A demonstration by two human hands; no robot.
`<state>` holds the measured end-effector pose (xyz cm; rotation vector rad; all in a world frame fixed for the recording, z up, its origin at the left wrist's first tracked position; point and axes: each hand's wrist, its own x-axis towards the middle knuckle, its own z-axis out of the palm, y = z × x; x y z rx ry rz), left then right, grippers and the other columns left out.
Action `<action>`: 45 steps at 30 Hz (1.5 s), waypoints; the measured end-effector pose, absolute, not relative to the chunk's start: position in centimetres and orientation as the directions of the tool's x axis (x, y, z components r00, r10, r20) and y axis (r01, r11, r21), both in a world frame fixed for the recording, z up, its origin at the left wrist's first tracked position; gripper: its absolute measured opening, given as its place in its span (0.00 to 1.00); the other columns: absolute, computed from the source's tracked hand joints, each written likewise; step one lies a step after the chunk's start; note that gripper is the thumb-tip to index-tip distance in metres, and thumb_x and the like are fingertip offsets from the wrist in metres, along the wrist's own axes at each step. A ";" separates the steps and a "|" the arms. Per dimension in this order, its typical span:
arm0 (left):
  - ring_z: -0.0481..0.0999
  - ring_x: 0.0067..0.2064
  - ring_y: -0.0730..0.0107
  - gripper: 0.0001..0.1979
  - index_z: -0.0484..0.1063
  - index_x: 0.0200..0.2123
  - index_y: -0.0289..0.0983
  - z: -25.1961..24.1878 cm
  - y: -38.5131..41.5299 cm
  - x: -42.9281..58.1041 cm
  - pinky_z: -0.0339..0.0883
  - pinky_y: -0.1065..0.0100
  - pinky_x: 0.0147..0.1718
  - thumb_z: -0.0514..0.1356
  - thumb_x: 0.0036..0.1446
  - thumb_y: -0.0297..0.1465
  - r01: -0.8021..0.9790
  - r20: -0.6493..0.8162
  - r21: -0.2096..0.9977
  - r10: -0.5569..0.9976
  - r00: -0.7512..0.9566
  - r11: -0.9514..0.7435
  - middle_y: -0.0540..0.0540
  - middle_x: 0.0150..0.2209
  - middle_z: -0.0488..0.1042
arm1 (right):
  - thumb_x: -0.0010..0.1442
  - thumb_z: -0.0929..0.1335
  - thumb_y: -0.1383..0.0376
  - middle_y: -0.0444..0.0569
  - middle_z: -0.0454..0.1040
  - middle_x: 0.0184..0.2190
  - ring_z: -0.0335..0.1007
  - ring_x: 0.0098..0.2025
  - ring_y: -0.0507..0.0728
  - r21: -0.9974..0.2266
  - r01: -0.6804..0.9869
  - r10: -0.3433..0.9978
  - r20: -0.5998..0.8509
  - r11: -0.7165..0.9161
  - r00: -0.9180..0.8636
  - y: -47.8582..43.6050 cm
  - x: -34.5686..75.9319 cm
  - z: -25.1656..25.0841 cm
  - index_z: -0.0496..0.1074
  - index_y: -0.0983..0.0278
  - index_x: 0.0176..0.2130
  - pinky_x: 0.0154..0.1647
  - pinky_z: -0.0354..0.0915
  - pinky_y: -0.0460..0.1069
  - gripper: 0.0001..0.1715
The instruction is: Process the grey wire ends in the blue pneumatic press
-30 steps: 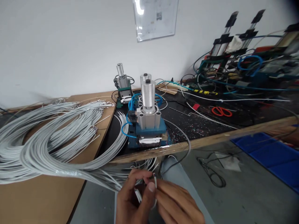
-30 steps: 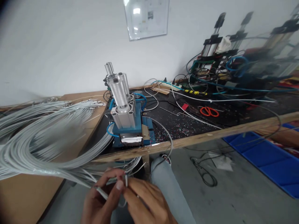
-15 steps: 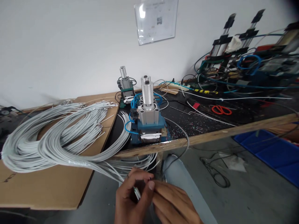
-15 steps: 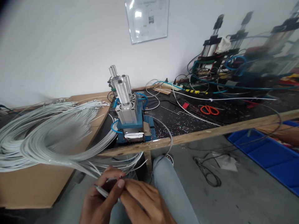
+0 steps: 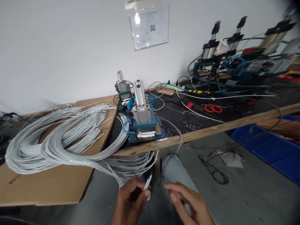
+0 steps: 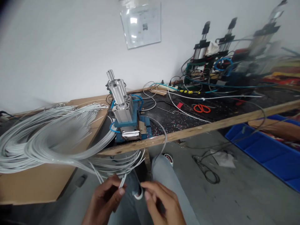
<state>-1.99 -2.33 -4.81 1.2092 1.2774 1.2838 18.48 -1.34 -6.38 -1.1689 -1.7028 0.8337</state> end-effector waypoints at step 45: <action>0.63 0.20 0.74 0.12 0.72 0.24 0.40 -3.9 -2.2 -2.8 0.56 0.73 0.20 0.65 0.59 0.33 0.132 0.187 0.978 0.954 -0.234 -0.159 0.54 0.21 0.67 | 0.78 0.54 0.54 0.41 0.70 0.20 0.66 0.18 0.49 -0.878 0.109 0.851 0.412 0.467 -0.326 0.0 12.2 -5.2 0.69 0.61 0.28 0.19 0.61 0.42 0.31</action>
